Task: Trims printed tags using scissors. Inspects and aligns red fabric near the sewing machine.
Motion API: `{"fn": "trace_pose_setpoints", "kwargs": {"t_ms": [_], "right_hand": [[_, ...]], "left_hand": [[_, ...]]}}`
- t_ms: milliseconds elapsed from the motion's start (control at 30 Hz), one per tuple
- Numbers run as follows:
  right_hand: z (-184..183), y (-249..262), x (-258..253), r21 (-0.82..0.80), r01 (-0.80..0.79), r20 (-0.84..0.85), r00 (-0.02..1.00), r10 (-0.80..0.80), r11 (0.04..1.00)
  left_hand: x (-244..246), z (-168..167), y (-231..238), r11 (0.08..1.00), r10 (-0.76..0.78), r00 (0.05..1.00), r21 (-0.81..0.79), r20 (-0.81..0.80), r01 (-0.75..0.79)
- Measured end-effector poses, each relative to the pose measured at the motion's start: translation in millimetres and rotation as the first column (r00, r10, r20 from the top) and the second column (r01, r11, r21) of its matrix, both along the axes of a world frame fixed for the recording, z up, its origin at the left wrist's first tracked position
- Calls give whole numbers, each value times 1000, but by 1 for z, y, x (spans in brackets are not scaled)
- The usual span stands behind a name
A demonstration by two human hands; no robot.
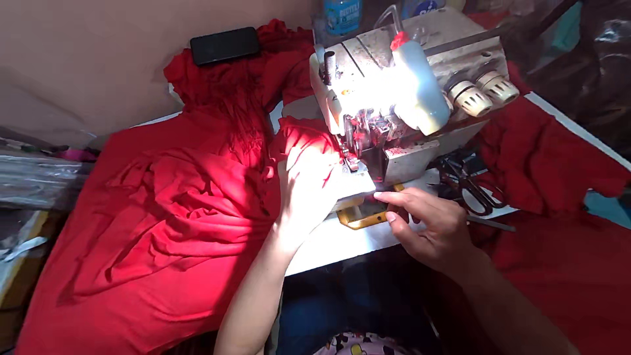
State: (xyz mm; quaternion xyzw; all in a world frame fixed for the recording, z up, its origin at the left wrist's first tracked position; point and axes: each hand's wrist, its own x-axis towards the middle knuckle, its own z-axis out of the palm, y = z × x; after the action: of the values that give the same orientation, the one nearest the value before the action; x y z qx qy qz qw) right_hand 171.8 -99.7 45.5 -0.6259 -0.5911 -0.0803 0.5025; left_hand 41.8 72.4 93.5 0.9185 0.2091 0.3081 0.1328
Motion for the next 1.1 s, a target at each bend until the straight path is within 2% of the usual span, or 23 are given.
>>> {"fn": "trace_pose_setpoints", "kwargs": {"t_ms": [67, 133, 200, 267, 333, 433, 533, 600, 667, 700, 767, 800, 833, 867, 933, 967, 1033, 1100], "right_hand": [[4, 3, -9, 17, -33, -50, 998, 34, 999], [6, 7, -19, 37, -65, -138, 988, 70, 997], [4, 13, -28, 51, -74, -261, 962, 85, 996], [-1, 18, -37, 64, -81, -405, 909, 100, 995], [-6, 20, -40, 84, -98, -537, 834, 128, 992], [-11, 21, -27, 77, 29, -622, 783, 26, 997], [-17, 25, -3, 15, 172, -535, 834, -138, 985], [-20, 23, 0, -40, 234, -438, 870, -228, 971], [-12, 17, -10, -29, 302, -276, 914, -298, 953], [-4, 16, -19, 27, 306, -197, 935, -295, 952], [19, 29, -39, 118, 237, -61, 971, -231, 964], [30, 43, -49, 104, 191, 4, 981, -193, 976], [39, 59, -58, 36, 144, 67, 987, -146, 989], [46, 76, -63, -80, 93, 114, 990, -84, 992], [54, 101, -68, -201, 17, 140, 990, 11, 979], [63, 103, -68, -263, -37, 71, 996, 58, 964], [80, 96, -66, -224, -211, -125, 974, 186, 952], [101, 84, -65, -170, -408, -304, 888, 346, 897]], "left_hand": [[-5, -1, -3, 995, 98, 995, -23, -6, -99], [-16, -11, -14, 983, 179, 972, 20, 154, -185], [-30, -23, -37, 972, 224, 916, -7, 332, -235], [-37, -33, -68, 980, 195, 893, -46, 406, -193], [-34, -49, -96, 992, 129, 915, -44, 383, -122], [-16, -66, -110, 999, 30, 947, 16, 320, -37], [-14, -62, -102, 995, 48, 942, 65, 333, -73], [-30, -50, -85, 978, 133, 899, 92, 417, -188], [-51, -30, -50, 934, 286, 840, 61, 461, -352], [-60, -20, -33, 911, 377, 833, -2, 404, -411], [-68, -3, -5, 867, 475, 872, -230, 117, -442], [-65, 2, 8, 832, 438, 898, -360, -38, -421], [-61, 6, 18, 793, 377, 919, -472, -116, -385], [-58, 10, 24, 746, 339, 935, -577, -102, -333], [-68, 30, 21, 618, 355, 931, -768, 81, -169], [-80, 43, 17, 582, 366, 906, -812, 213, -44], [-109, 68, 6, 586, 332, 851, -796, 407, 152], [-142, 81, 0, 735, 131, 899, -649, 418, 195]]}}
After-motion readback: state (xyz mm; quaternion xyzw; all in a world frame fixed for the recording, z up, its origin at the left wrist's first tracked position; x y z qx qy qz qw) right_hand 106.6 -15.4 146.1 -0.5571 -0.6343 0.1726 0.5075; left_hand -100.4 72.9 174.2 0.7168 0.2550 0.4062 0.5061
